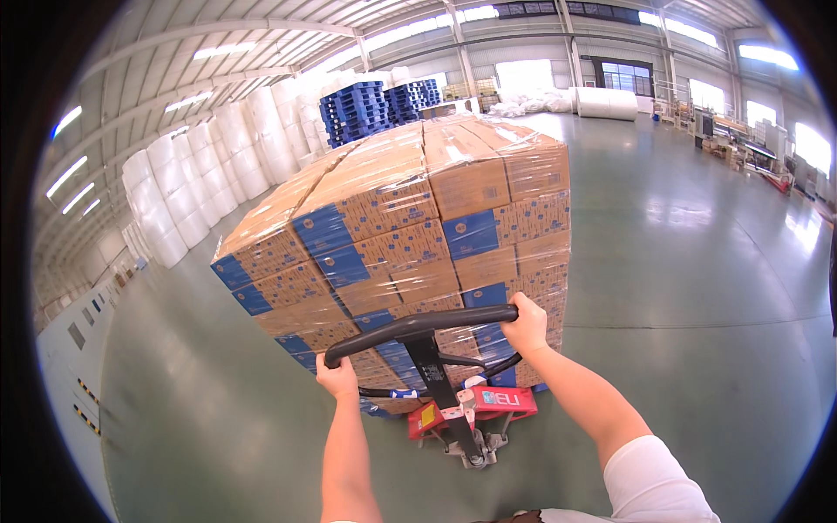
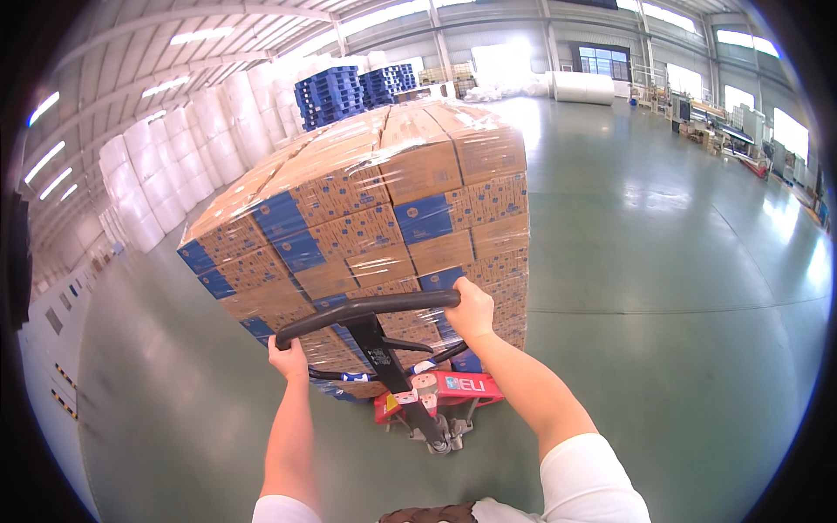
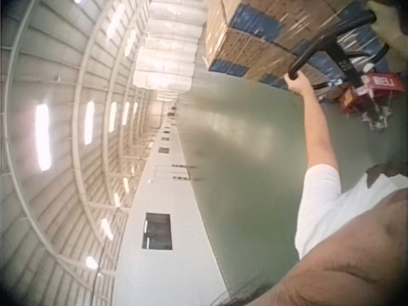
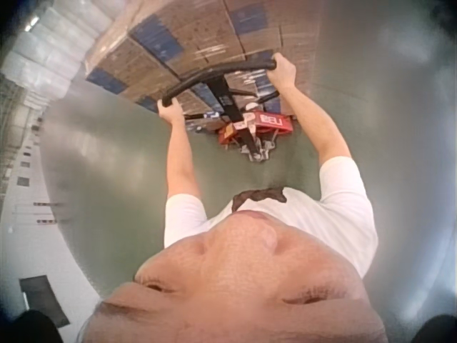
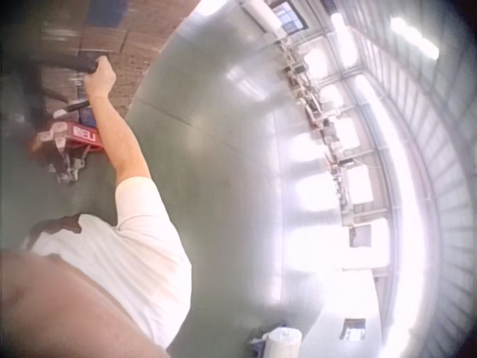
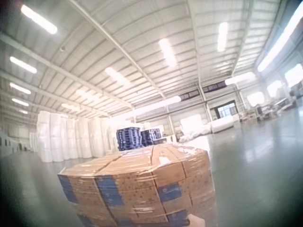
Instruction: The person places white plastic items into a large cardboard box, moves several boxes to a sealing machine, and then pulls a loaded pallet jack through a warehouse into a storage area.
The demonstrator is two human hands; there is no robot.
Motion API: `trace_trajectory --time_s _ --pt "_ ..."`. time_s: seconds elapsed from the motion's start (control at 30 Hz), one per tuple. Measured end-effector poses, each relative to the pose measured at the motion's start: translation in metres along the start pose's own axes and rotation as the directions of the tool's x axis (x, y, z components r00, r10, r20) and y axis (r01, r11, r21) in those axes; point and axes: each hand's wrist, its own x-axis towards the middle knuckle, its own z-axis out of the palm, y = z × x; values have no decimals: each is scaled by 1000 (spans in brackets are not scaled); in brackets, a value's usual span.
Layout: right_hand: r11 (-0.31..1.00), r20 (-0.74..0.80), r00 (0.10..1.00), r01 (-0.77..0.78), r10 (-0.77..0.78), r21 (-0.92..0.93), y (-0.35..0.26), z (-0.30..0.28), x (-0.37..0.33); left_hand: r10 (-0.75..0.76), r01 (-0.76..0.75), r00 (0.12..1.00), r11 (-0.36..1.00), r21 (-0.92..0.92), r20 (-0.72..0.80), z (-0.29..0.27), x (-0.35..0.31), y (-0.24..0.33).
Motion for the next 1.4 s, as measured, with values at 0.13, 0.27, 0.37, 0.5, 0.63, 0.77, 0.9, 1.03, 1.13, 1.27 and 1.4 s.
trace_trajectory --time_s 0.13,0.27,0.37,0.5,0.63,0.77,0.9,1.03,1.13,1.27,1.4 --pt "1000 20 1000 -3 2 19 -2 -2 -2 -7 7 1000 1000 20 -12 -4 -1 9" --pt "1000 -16 1000 22 -22 20 -3 1 -5 -16 16 1000 1000 0 -20 -5 4 11" --pt "999 -40 998 39 -38 26 -3 2 -2 -27 27 1000 1000 11 -5 0 3 -3" --pt "1000 -6 1000 -5 5 6 0 1 -1 6 -6 1000 1000 -29 3 2 0 1" --pt "1000 -26 1000 -17 16 -26 1 3 0 -58 59 998 998 -31 38 0 2 12" --pt "999 -50 999 -11 10 -32 -1 0 4 -40 40 998 999 7 45 -2 -1 17" --pt "999 -49 999 -1 -1 -52 3 4 1 -68 72 995 996 -57 67 -1 -1 19" --pt "1000 27 999 -24 24 6 -2 2 -1 -73 75 996 997 -36 48 -4 2 12" --pt "1000 41 999 -23 23 -11 -3 0 3 -47 49 998 998 -36 38 -2 3 5" --pt "999 45 998 -34 34 13 -1 1 1 -128 132 988 990 -48 86 -3 3 11" --pt "999 23 999 -40 40 9 1 4 3 -119 122 991 992 -37 64 -2 2 12"
